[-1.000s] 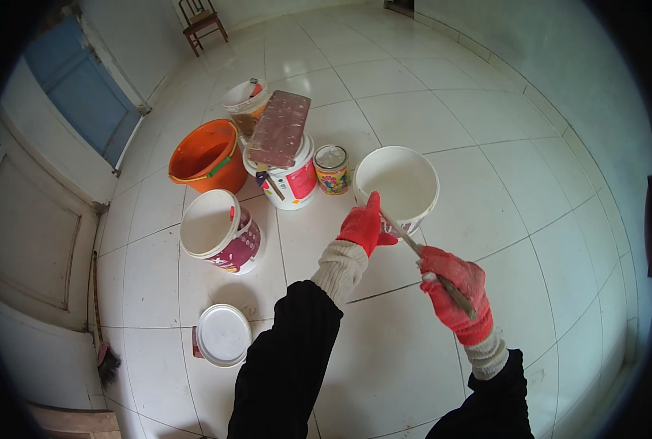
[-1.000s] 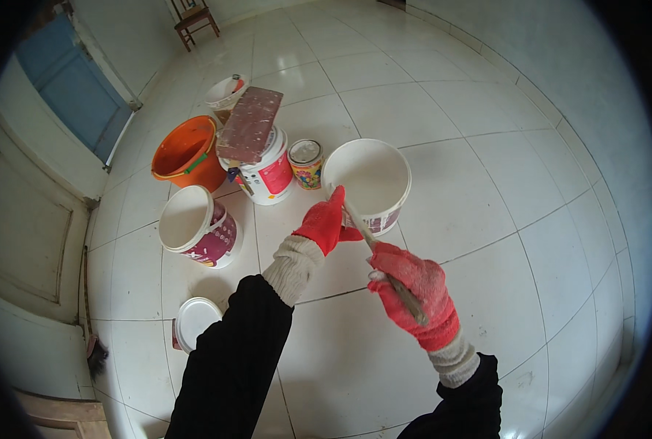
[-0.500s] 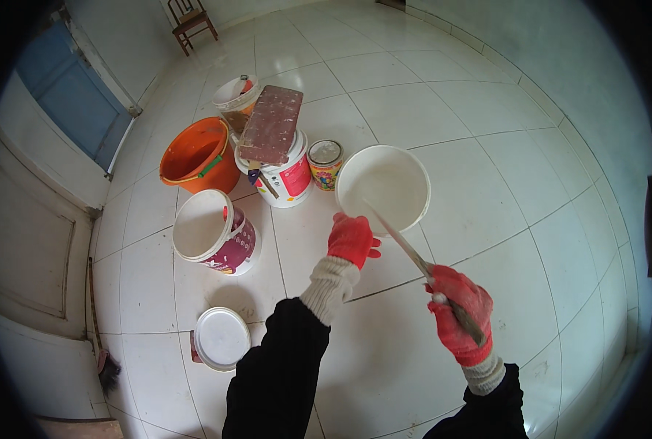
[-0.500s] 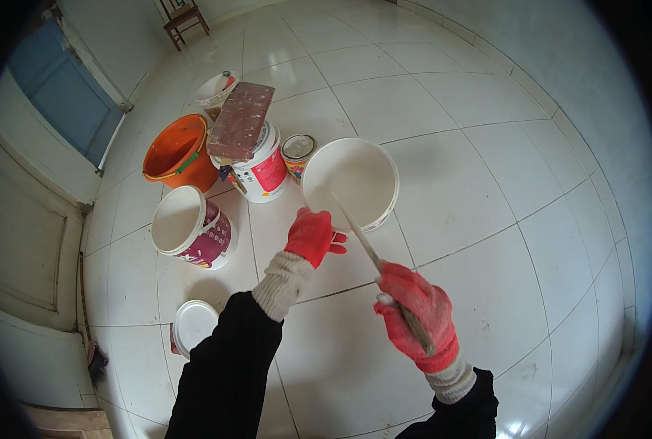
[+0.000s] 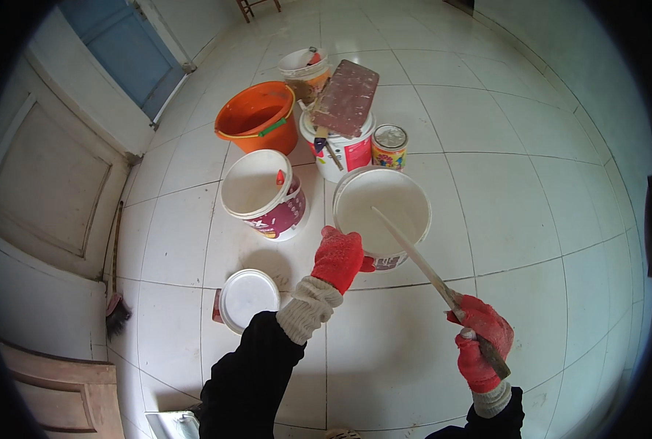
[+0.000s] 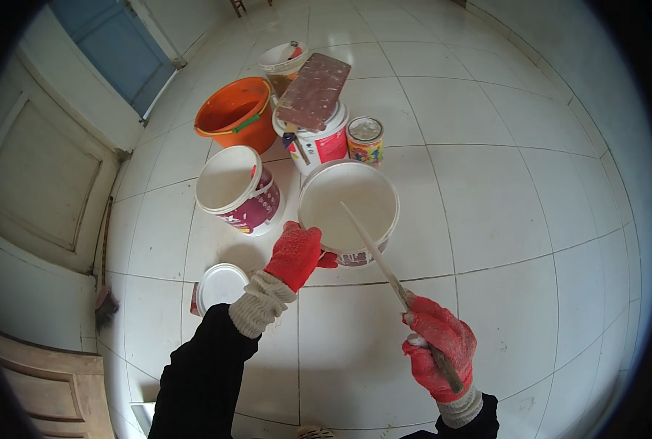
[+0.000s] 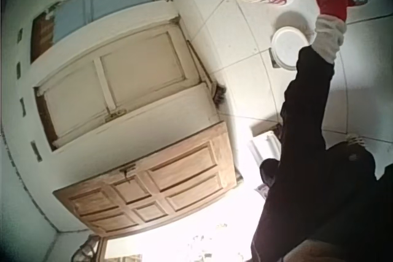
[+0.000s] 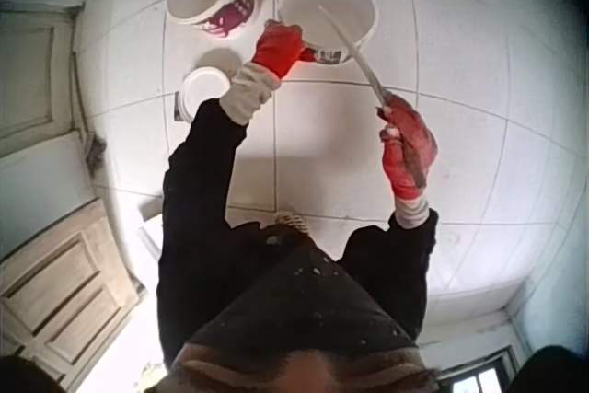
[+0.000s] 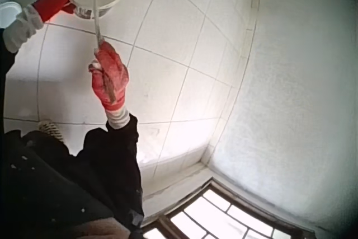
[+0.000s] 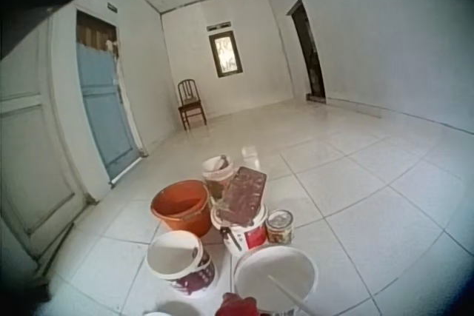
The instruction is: The person carries a paint tray and roller into a room and pours paint from one bucket into another. They stir the paint using a wooden stick and then scrape the stick against the edge of the paint tray.
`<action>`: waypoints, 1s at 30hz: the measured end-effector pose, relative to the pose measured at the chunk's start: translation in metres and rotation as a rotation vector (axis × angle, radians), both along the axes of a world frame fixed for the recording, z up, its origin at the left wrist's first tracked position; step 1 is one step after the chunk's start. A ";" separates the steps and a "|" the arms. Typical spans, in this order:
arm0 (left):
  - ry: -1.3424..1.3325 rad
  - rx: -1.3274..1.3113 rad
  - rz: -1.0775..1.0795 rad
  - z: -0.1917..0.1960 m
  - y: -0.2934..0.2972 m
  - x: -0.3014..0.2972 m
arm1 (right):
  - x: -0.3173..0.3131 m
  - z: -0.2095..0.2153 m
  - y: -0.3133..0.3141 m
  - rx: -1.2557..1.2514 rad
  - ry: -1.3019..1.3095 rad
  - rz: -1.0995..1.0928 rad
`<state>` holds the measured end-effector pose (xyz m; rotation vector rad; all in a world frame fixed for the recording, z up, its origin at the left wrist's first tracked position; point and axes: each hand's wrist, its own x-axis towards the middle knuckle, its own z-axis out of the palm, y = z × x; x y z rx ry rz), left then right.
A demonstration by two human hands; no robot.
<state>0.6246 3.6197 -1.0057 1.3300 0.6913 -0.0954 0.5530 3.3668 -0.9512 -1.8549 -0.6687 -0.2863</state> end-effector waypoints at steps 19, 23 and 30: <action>-0.064 -0.180 -0.181 0.043 0.047 -0.218 | -0.045 0.039 0.077 -0.013 -0.033 0.028; -0.057 -0.185 -0.202 0.067 0.055 -0.269 | -0.061 0.047 0.082 -0.011 -0.180 0.086; -0.131 -0.221 -0.235 0.098 0.072 -0.348 | -0.109 0.056 0.091 0.069 -0.128 -0.016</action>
